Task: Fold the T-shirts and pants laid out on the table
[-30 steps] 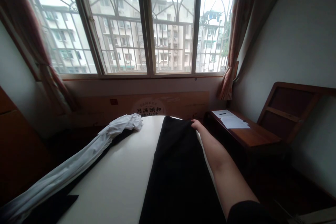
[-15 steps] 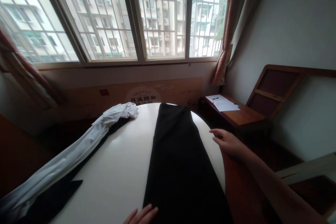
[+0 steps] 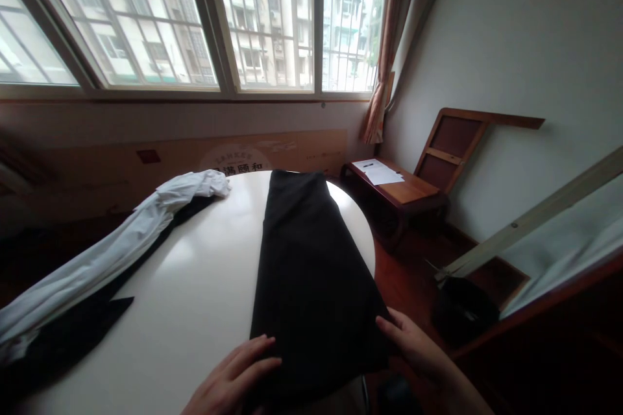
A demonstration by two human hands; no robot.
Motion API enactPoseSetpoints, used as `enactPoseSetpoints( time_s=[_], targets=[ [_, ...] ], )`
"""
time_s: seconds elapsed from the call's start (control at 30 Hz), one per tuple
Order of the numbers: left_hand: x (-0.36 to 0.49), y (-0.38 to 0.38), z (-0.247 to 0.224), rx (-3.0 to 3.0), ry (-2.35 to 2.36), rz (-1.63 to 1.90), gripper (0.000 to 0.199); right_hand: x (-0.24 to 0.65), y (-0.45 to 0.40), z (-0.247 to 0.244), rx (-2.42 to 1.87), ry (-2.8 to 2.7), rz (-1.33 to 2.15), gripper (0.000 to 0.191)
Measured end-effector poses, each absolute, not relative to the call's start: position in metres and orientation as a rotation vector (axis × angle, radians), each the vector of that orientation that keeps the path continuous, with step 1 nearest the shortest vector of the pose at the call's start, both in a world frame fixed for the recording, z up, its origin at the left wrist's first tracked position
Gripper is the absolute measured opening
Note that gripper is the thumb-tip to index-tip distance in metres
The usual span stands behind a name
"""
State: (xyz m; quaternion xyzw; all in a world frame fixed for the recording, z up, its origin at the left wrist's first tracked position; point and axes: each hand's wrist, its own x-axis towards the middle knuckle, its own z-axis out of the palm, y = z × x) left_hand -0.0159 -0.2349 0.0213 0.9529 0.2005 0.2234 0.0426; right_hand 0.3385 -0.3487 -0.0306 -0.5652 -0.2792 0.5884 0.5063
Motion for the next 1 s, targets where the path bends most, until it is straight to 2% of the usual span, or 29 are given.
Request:
enactPoseSetpoints(
  time_s=[0.17, 0.4, 0.5, 0.67, 0.83, 1.0],
  targets=[
    [-0.011, -0.245, 0.041, 2.583, 0.824, 0.731, 0.023, 0.326, -0.356, -0.013, -1.304, -0.420, 1.421, 0.046],
    [-0.014, -0.246, 0.044, 2.526, 0.877, 0.946, 0.020, 0.323, -0.363, -0.015, -1.143, -0.397, 1.581, 0.044],
    [-0.018, -0.252, 0.037, 2.665, 0.821, 0.918, 0.029, 0.320, -0.364, -0.015, -1.249, -0.417, 1.459, 0.037],
    [-0.007, -0.264, 0.025, 2.847, 0.986, 0.750, 0.065, 0.320, -0.365, -0.015, -1.411, -0.474, 1.310, 0.043],
    [-0.005, -0.263, 0.018, 2.891, 1.251, 0.688, 0.065, 0.321, -0.368, -0.013, -1.453, -0.654, 1.288, 0.045],
    [-0.031, -0.256, 0.023, 2.942, 1.186, 0.908, 0.070, 0.312, -0.370, -0.001, -1.470, -0.671, 1.230, 0.051]
  ],
)
